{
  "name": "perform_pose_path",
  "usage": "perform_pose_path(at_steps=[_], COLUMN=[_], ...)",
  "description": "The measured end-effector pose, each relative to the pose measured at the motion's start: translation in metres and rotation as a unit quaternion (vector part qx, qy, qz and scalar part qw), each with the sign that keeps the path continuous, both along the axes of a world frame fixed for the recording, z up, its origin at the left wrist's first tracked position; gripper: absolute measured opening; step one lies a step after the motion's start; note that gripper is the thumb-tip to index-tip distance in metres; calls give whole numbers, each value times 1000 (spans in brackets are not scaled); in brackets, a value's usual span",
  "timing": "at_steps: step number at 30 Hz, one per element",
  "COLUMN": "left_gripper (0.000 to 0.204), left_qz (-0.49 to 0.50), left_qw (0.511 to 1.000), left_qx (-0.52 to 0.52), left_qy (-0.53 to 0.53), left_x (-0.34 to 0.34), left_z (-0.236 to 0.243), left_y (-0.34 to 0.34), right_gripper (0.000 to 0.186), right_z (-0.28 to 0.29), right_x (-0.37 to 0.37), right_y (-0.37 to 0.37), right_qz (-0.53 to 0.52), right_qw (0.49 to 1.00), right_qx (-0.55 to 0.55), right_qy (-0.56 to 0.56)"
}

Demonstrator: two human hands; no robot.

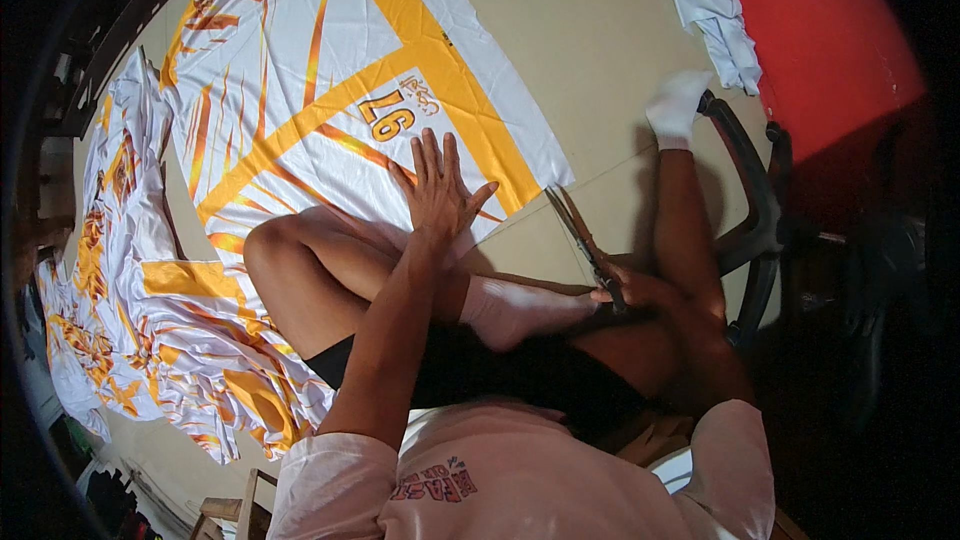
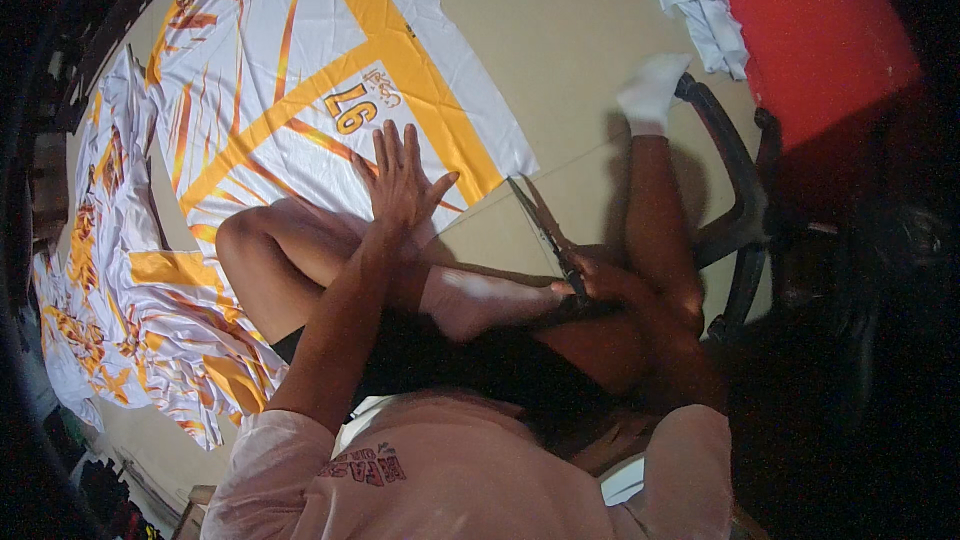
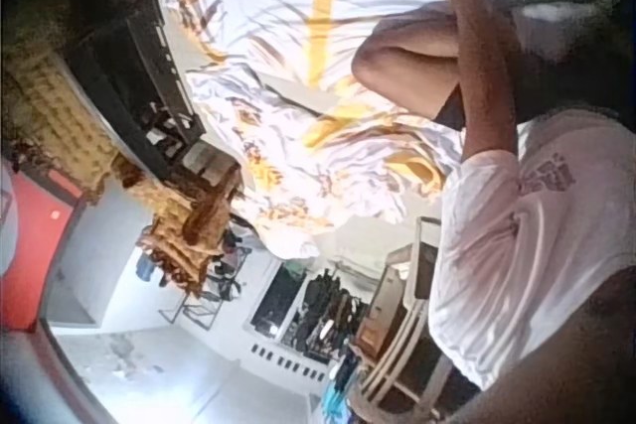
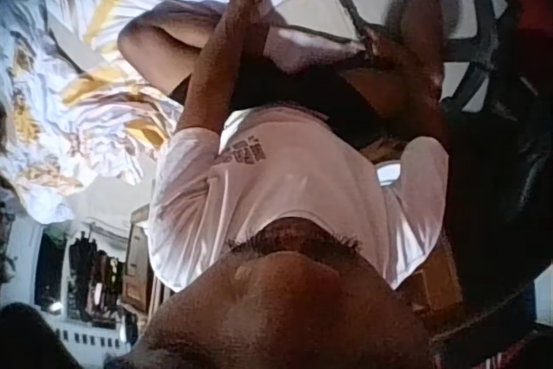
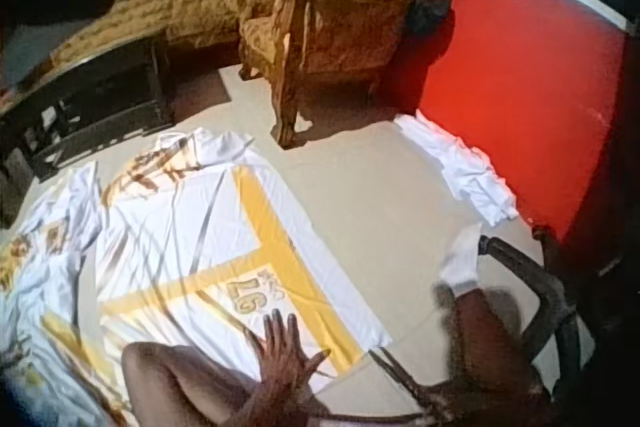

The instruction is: The person sits on the floor and uses scissors to cut a large piece of white and yellow patterned fabric. They repeatedly smooth the fabric with their hands, make cuts along the material, and flip the fabric over to work on different sections.

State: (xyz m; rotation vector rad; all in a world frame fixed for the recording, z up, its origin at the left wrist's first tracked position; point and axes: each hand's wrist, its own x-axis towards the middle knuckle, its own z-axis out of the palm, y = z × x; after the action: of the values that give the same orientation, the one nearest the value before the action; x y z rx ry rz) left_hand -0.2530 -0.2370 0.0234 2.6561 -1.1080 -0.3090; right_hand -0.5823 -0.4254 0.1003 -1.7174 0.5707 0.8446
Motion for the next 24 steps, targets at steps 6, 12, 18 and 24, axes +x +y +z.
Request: perform_pose_path(at_steps=[6,12,18,24], left_gripper=[112,112,110,108], left_qz=[-1,9,3,3], left_qw=[1000,1000,1000,1000], left_qx=[0,-4,2,0], left_qy=[0,-8,15,-1], left_x=[-2,7,2,3], left_z=[-1,-3,4,0], left_y=[1,11,4,7], right_gripper=[81,71,72,79], right_z=[5,-34,-33,-37], right_x=[-6,-22,-7,-6], right_y=[-1,-1,7,8], right_qz=[18,38,-147,-170], right_qw=[997,996,987,981], right_qx=[-29,-51,-7,32], right_qy=[65,-59,-63,-84])
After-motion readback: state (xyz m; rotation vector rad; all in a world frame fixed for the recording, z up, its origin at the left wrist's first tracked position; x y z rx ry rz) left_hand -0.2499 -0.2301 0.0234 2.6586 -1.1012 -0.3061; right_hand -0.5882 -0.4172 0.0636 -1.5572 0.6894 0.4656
